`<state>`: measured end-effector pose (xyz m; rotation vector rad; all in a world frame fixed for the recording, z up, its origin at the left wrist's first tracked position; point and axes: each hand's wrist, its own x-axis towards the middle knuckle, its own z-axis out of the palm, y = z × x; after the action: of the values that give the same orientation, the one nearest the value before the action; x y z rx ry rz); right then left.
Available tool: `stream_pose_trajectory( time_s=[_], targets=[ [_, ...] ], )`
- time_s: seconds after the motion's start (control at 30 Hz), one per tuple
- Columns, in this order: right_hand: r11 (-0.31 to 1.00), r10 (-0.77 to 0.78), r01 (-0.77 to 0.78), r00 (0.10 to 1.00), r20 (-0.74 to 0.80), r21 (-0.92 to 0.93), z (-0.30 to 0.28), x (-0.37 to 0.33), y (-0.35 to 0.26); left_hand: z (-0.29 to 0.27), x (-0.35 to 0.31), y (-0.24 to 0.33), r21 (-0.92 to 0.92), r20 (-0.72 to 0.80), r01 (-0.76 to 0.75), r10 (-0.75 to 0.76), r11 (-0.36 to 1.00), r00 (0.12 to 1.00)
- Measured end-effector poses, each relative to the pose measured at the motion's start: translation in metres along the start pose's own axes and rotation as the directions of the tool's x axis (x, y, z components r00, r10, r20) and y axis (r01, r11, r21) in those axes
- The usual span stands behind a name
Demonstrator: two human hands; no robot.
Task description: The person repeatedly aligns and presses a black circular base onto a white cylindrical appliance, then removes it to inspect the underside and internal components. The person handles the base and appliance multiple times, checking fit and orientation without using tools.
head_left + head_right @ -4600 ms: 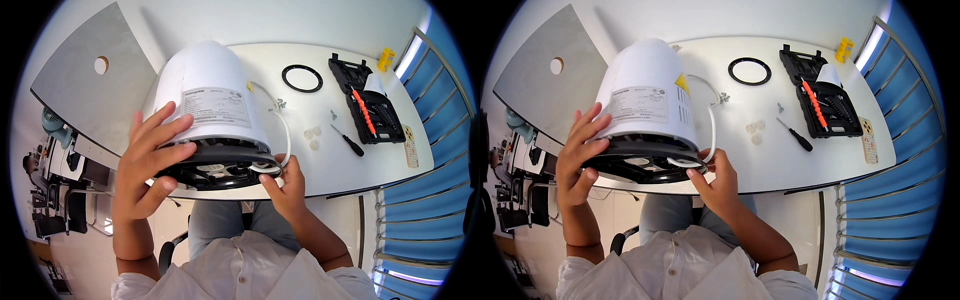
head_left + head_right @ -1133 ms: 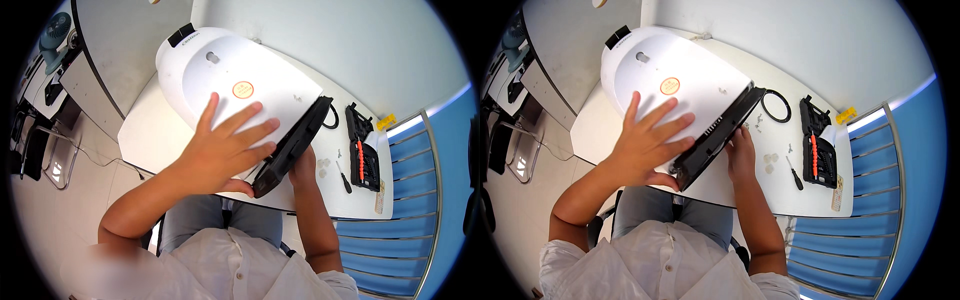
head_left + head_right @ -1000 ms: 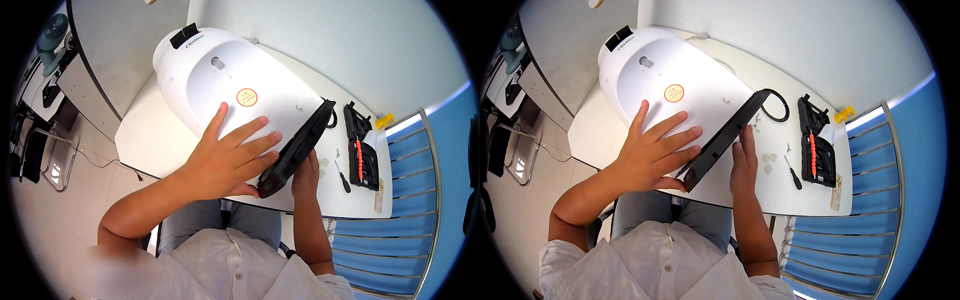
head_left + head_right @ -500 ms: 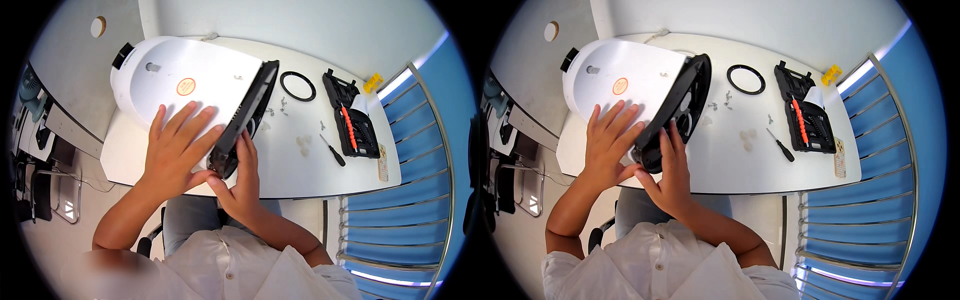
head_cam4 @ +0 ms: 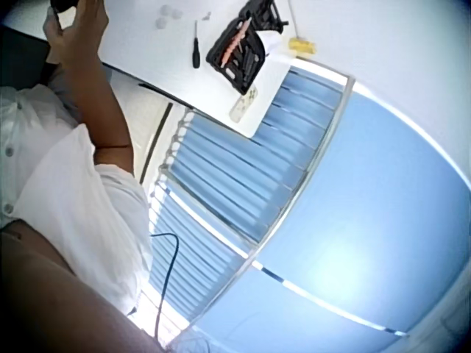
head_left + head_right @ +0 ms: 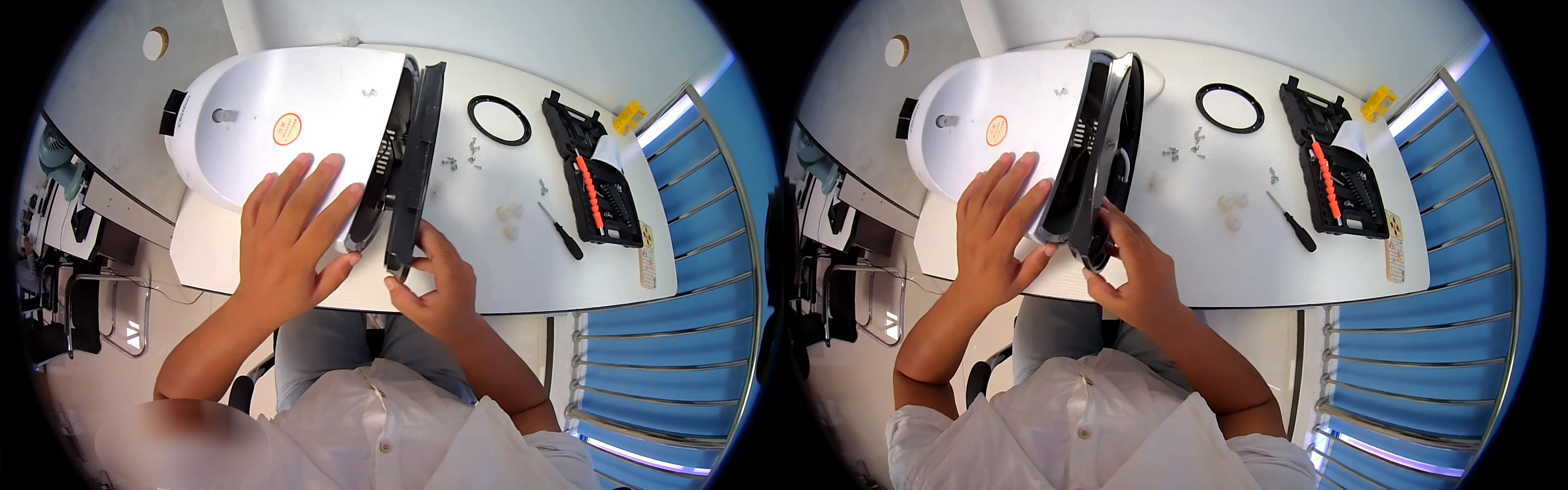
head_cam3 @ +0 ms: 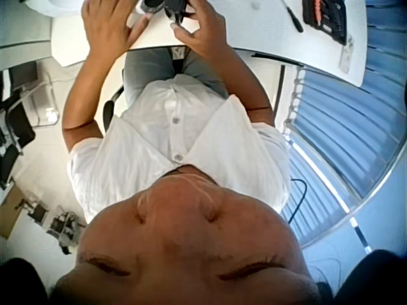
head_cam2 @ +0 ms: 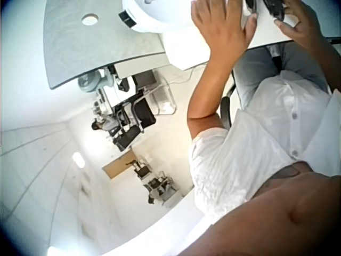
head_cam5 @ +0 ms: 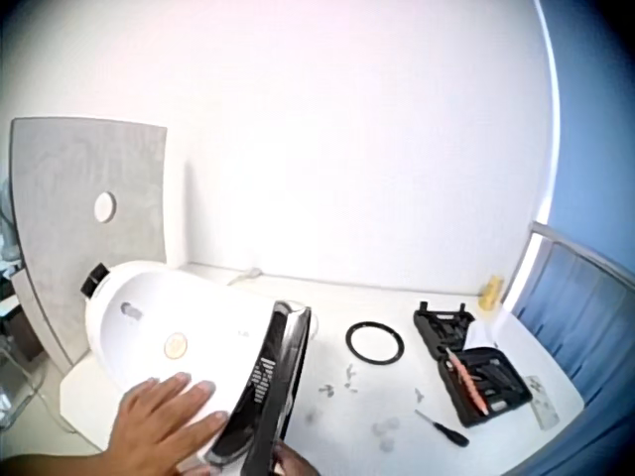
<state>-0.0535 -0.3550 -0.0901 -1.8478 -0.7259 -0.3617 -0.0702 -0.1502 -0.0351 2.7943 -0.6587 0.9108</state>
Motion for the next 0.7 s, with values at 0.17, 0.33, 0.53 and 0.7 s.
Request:
stream_pose_trajectory(
  time_s=[0.17, 0.33, 0.53, 0.7],
  targets=[
    [0.996, -0.004, 0.015, 0.993, -0.115, 0.091, 0.003, -0.002, 0.012, 0.002, 0.013, 0.008, 0.029, -0.046, 0.037, -0.036, 0.999, 0.998],
    [0.973, 0.083, -0.037, 0.977, -0.196, 0.228, 0.001, 0.007, 0.021, 0.01, 0.034, 0.004, 0.015, -0.088, 0.013, -0.012, 1.0, 0.996],
    [0.96, 0.115, -0.028, 0.946, -0.304, 0.278, -0.007, 0.02, 0.016, 0.021, 0.044, -0.008, 0.04, -0.134, -0.044, 0.049, 0.998, 0.99],
    [0.994, -0.039, 0.071, 0.938, -0.346, 0.081, -0.003, 0.018, 0.014, 0.025, 0.05, -0.009, 0.047, -0.126, -0.042, 0.048, 0.998, 0.991]
  ],
)
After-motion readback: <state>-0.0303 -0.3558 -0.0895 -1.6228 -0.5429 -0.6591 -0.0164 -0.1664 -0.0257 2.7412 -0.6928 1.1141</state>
